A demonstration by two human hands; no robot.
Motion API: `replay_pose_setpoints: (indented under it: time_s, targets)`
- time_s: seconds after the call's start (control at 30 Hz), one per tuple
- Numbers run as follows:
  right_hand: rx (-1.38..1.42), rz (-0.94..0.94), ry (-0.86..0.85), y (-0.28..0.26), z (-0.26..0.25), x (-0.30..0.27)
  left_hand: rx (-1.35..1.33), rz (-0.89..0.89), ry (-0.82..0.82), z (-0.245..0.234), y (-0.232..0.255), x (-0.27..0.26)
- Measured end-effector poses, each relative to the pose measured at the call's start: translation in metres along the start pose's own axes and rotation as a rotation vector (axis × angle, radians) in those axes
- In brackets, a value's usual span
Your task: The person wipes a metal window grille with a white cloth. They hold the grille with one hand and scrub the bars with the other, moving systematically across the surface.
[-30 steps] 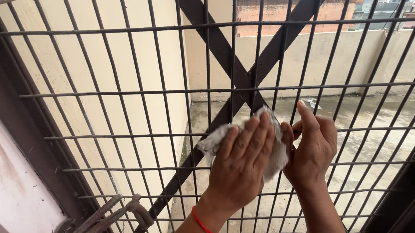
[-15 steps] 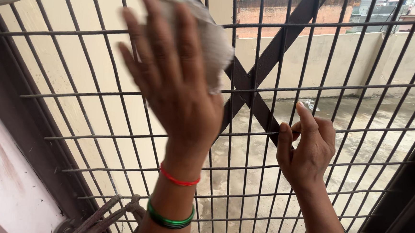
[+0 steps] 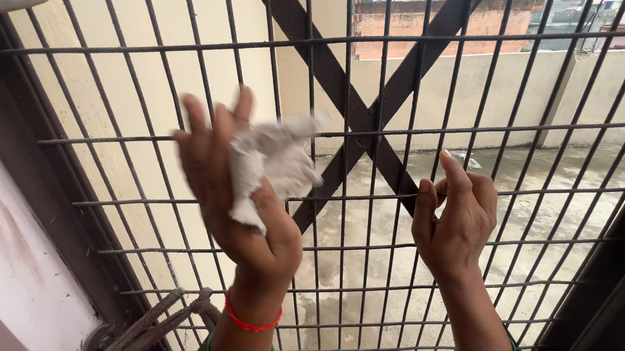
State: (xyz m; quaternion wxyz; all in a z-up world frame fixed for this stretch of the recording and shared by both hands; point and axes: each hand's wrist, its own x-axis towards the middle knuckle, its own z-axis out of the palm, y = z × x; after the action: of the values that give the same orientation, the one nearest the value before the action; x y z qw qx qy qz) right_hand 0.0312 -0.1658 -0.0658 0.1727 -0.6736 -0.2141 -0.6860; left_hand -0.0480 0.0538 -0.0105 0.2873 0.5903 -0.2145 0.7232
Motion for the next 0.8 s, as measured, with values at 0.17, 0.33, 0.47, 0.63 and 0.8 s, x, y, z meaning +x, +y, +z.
replay_pose_setpoints:
  time_s: [0.17, 0.33, 0.47, 0.63, 0.8]
  targets:
    - [0.01, 0.002, -0.008, 0.0, -0.003, -0.001, 0.546, 0.149, -0.183, 0.059, 0.021, 0.032]
    - [0.004, -0.037, 0.017, 0.004, -0.004, 0.0, 0.501, 0.327, -0.58, 0.086, 0.033, -0.029]
    - [0.006, -0.015, -0.039, 0.004, -0.004, -0.006, 0.401, 0.541, -0.722, 0.047, 0.018, -0.102]
    - [0.014, -0.018, -0.004, 0.005, -0.003, 0.0, -0.078, 0.211, -0.545, 0.006, -0.007, -0.09]
    - [0.007, -0.011, -0.011, 0.004, -0.002, -0.001, 0.741, 0.108, 0.002, -0.039, -0.032, 0.009]
